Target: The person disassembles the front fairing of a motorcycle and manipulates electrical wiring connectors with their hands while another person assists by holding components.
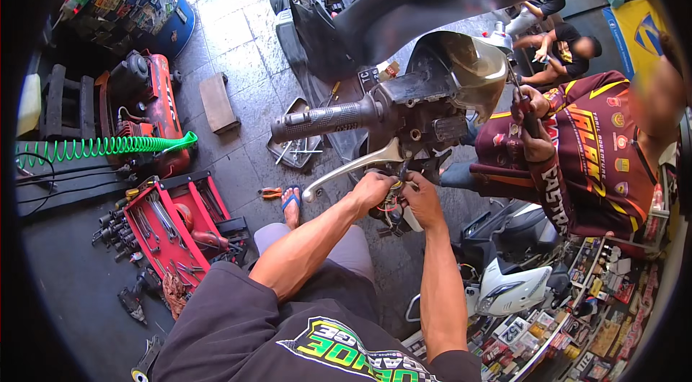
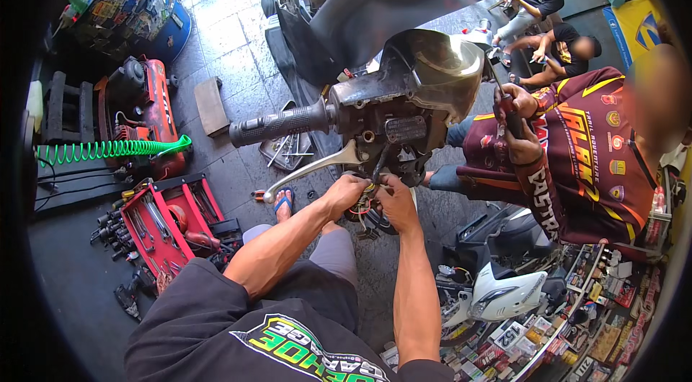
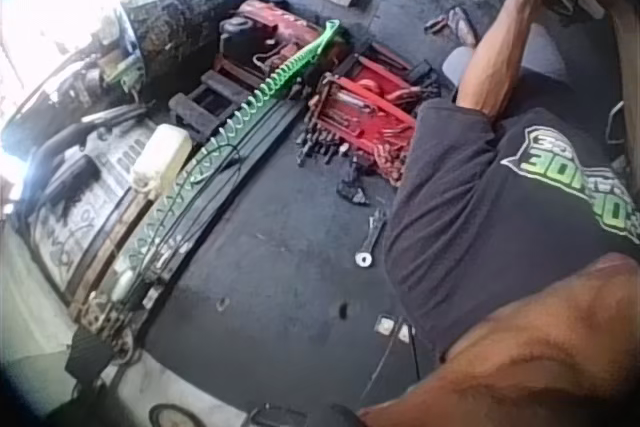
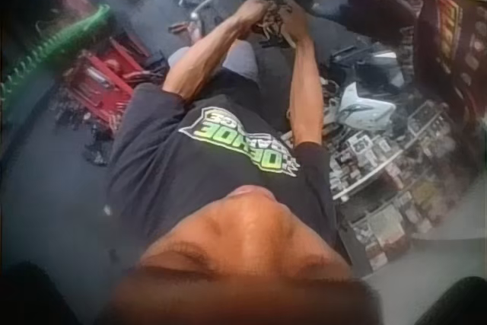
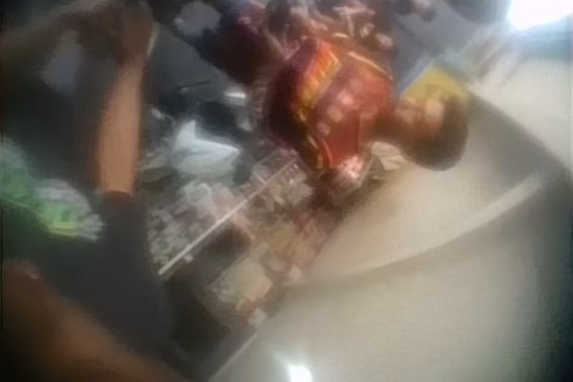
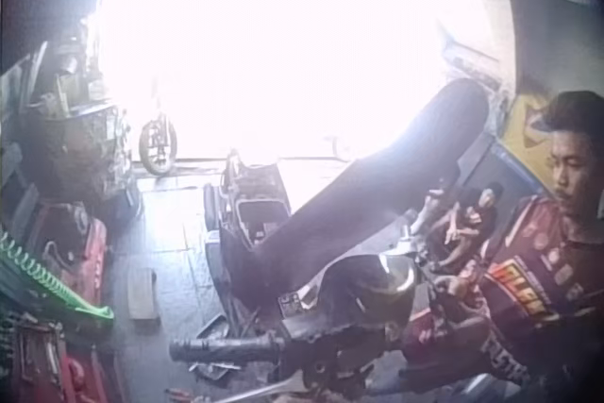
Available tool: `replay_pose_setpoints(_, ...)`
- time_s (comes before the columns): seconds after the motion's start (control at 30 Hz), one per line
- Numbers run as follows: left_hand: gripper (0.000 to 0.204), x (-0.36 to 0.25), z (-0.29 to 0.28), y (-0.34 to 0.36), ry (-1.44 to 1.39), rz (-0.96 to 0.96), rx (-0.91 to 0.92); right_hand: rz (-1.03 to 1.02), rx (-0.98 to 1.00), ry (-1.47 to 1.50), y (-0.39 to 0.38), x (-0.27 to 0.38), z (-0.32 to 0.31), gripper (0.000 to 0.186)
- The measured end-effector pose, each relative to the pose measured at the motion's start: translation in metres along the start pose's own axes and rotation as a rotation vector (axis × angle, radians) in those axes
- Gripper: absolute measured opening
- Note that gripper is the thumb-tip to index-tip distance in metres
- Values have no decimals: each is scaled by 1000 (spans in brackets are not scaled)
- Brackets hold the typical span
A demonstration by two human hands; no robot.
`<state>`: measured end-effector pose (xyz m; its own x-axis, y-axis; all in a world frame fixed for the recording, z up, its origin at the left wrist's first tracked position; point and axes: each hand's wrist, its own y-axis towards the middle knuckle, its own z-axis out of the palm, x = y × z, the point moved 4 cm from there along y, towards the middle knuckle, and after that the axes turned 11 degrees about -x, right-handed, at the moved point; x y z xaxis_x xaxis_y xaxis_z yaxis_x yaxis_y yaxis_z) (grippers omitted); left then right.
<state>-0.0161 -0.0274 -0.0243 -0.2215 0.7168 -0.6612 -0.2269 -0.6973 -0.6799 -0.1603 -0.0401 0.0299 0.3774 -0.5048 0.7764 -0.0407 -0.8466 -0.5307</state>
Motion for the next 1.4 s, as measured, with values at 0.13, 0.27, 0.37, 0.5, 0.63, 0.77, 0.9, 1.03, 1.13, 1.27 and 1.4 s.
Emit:
replay_pose_setpoints(0.13,37,-1,-5,-21,124,291,-122,-216,-121,-187,-11,1,-15,18)
replay_pose_setpoints(0.27,34,-24,-11,-33,130,377,-71,-368,-199,-355,-18,33,-11,21)
replay_pose_setpoints(0.37,30,-20,-8,-24,91,441,-24,-238,-189,-104,-12,34,-10,24)
replay_pose_setpoints(0.5,28,-29,-2,-32,74,326,50,-54,-109,202,5,14,-9,28)
replay_pose_setpoints(0.63,25,-28,0,-29,15,619,-129,-188,-269,-252,-12,52,-6,25)
replay_pose_setpoints(0.77,16,-27,15,-24,-138,545,-60,-422,-409,-646,-29,77,-7,22)
replay_pose_setpoints(0.9,14,-30,20,-45,-55,524,-123,-520,-439,-752,-53,103,1,19)
replay_pose_setpoints(1.03,16,-21,26,-48,-98,668,-215,-641,-530,-757,-82,107,16,14)
replay_pose_setpoints(1.13,17,-29,24,-51,-86,650,-219,-727,-558,-699,-81,101,15,12)
replay_pose_setpoints(1.27,17,-39,18,-55,-17,661,-258,-691,-435,-442,-77,98,7,16)
replay_pose_setpoints(1.4,17,-29,15,-35,-121,517,-162,-149,-404,182,-40,48,-25,22)
